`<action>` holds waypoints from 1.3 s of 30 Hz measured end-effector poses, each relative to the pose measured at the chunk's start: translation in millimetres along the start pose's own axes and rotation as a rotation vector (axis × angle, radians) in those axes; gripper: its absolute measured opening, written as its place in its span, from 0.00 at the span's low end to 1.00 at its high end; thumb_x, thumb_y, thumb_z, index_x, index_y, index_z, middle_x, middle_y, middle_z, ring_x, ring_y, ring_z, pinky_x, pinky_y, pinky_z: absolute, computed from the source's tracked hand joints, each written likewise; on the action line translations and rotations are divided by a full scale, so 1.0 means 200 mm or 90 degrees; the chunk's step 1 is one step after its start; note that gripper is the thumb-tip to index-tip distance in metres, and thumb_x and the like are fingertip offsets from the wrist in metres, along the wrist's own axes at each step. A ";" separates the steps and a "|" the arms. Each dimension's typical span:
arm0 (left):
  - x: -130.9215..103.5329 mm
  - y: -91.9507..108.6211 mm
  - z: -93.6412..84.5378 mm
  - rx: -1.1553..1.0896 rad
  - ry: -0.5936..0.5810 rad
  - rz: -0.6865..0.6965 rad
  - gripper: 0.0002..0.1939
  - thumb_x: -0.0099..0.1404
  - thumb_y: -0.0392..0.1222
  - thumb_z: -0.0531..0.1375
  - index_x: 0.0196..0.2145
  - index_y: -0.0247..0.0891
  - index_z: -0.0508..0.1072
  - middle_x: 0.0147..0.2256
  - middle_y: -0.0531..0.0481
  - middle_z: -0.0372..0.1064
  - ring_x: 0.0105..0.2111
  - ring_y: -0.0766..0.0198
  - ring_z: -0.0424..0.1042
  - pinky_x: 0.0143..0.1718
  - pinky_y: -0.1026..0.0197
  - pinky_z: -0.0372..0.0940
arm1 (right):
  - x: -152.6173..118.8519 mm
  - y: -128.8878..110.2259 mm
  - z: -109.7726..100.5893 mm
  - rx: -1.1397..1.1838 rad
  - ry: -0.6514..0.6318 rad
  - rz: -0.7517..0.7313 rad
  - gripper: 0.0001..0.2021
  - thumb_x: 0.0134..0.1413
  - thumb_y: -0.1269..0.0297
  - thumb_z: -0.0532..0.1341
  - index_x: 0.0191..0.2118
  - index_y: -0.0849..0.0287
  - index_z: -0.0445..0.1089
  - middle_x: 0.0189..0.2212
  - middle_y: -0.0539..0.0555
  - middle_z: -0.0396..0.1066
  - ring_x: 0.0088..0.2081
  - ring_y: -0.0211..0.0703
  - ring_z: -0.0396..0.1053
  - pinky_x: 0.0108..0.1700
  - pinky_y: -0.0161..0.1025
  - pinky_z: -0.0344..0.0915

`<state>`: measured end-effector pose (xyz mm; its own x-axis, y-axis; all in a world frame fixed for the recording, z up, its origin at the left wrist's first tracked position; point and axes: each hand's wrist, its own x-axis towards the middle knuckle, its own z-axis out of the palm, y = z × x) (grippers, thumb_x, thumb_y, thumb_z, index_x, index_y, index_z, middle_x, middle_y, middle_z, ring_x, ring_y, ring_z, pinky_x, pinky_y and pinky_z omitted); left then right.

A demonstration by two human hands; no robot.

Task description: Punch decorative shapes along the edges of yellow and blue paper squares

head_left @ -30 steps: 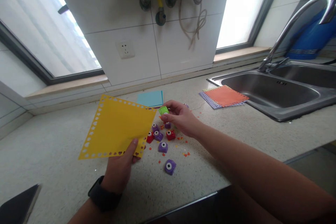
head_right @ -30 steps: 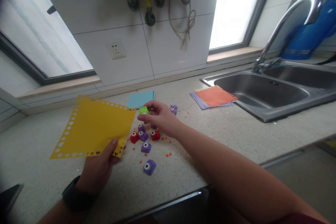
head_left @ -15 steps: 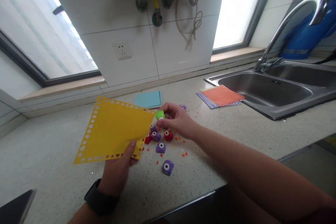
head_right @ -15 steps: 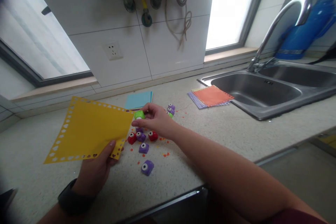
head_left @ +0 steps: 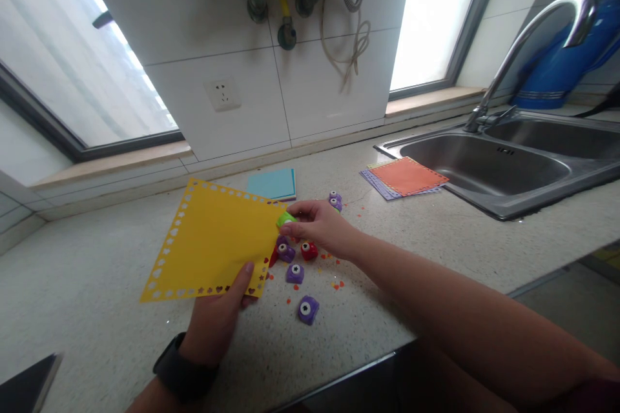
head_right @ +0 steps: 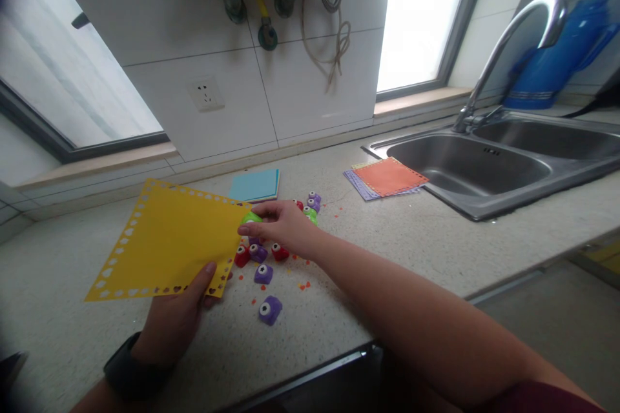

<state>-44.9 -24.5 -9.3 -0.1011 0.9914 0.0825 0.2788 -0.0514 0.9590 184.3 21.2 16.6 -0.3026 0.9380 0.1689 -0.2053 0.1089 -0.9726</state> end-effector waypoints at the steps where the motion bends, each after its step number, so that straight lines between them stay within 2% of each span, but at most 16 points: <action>1: 0.00 -0.01 0.01 0.009 0.006 -0.004 0.11 0.55 0.44 0.68 0.37 0.37 0.79 0.38 0.45 0.82 0.34 0.53 0.80 0.32 0.57 0.76 | 0.00 0.00 0.00 -0.017 -0.008 -0.001 0.16 0.45 0.56 0.75 0.35 0.61 0.76 0.28 0.48 0.73 0.26 0.32 0.65 0.29 0.33 0.61; 4: -0.01 -0.02 0.03 0.027 0.008 -0.020 0.12 0.58 0.47 0.67 0.35 0.37 0.79 0.37 0.45 0.82 0.35 0.54 0.80 0.36 0.57 0.75 | -0.01 0.01 -0.01 -0.071 -0.032 0.010 0.15 0.47 0.54 0.74 0.33 0.60 0.76 0.25 0.47 0.70 0.25 0.32 0.64 0.27 0.33 0.58; 8: -0.01 -0.03 0.04 0.003 -0.007 -0.030 0.12 0.59 0.47 0.66 0.37 0.37 0.77 0.34 0.47 0.80 0.28 0.58 0.77 0.27 0.59 0.73 | -0.02 0.00 0.00 -0.122 -0.053 0.048 0.16 0.47 0.51 0.74 0.31 0.60 0.75 0.25 0.48 0.71 0.26 0.34 0.64 0.28 0.33 0.58; 12: -0.01 -0.01 0.05 -0.050 -0.006 -0.050 0.14 0.57 0.44 0.68 0.40 0.38 0.76 0.38 0.47 0.81 0.29 0.58 0.78 0.23 0.61 0.71 | -0.03 0.01 0.01 -0.137 -0.078 0.090 0.19 0.49 0.48 0.72 0.34 0.61 0.77 0.29 0.52 0.74 0.28 0.35 0.66 0.28 0.33 0.60; 16: -0.02 0.03 0.06 -0.075 -0.023 -0.064 0.11 0.56 0.43 0.68 0.36 0.37 0.77 0.35 0.46 0.81 0.30 0.56 0.79 0.25 0.60 0.73 | -0.05 -0.01 0.03 -0.131 -0.096 0.121 0.21 0.49 0.47 0.72 0.35 0.63 0.77 0.28 0.52 0.74 0.27 0.35 0.66 0.27 0.32 0.60; 20: -0.03 0.05 0.07 -0.107 -0.026 -0.074 0.13 0.56 0.44 0.69 0.37 0.35 0.76 0.34 0.47 0.80 0.25 0.60 0.76 0.22 0.61 0.71 | -0.06 -0.02 0.05 -0.098 -0.106 0.146 0.20 0.50 0.47 0.72 0.32 0.62 0.76 0.26 0.51 0.73 0.25 0.33 0.65 0.25 0.31 0.59; 24: -0.02 0.03 0.07 -0.130 -0.033 -0.070 0.14 0.57 0.43 0.69 0.40 0.36 0.75 0.36 0.48 0.80 0.23 0.64 0.73 0.21 0.63 0.69 | -0.06 -0.01 0.07 -0.038 -0.110 0.167 0.19 0.47 0.50 0.74 0.35 0.61 0.76 0.29 0.51 0.73 0.26 0.33 0.65 0.26 0.31 0.61; 31: 0.00 -0.01 0.06 -0.150 -0.076 -0.083 0.15 0.59 0.43 0.68 0.43 0.36 0.75 0.34 0.49 0.79 0.23 0.66 0.72 0.20 0.65 0.67 | -0.06 0.02 0.08 -0.046 -0.158 0.169 0.18 0.52 0.50 0.71 0.39 0.61 0.77 0.35 0.54 0.75 0.26 0.33 0.65 0.30 0.34 0.65; 39: 0.01 -0.02 0.06 -0.184 -0.089 -0.086 0.16 0.59 0.43 0.68 0.44 0.35 0.75 0.33 0.50 0.78 0.22 0.67 0.70 0.18 0.66 0.64 | -0.05 0.07 0.09 -0.031 -0.143 0.170 0.16 0.53 0.50 0.71 0.34 0.59 0.75 0.28 0.51 0.72 0.28 0.37 0.67 0.33 0.36 0.65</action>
<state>-34.2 -20.1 -15.9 0.0185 0.9975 -0.0689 -0.0121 0.0691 0.9975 166.9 7.4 4.2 -0.5380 0.8402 -0.0674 -0.0484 -0.1106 -0.9927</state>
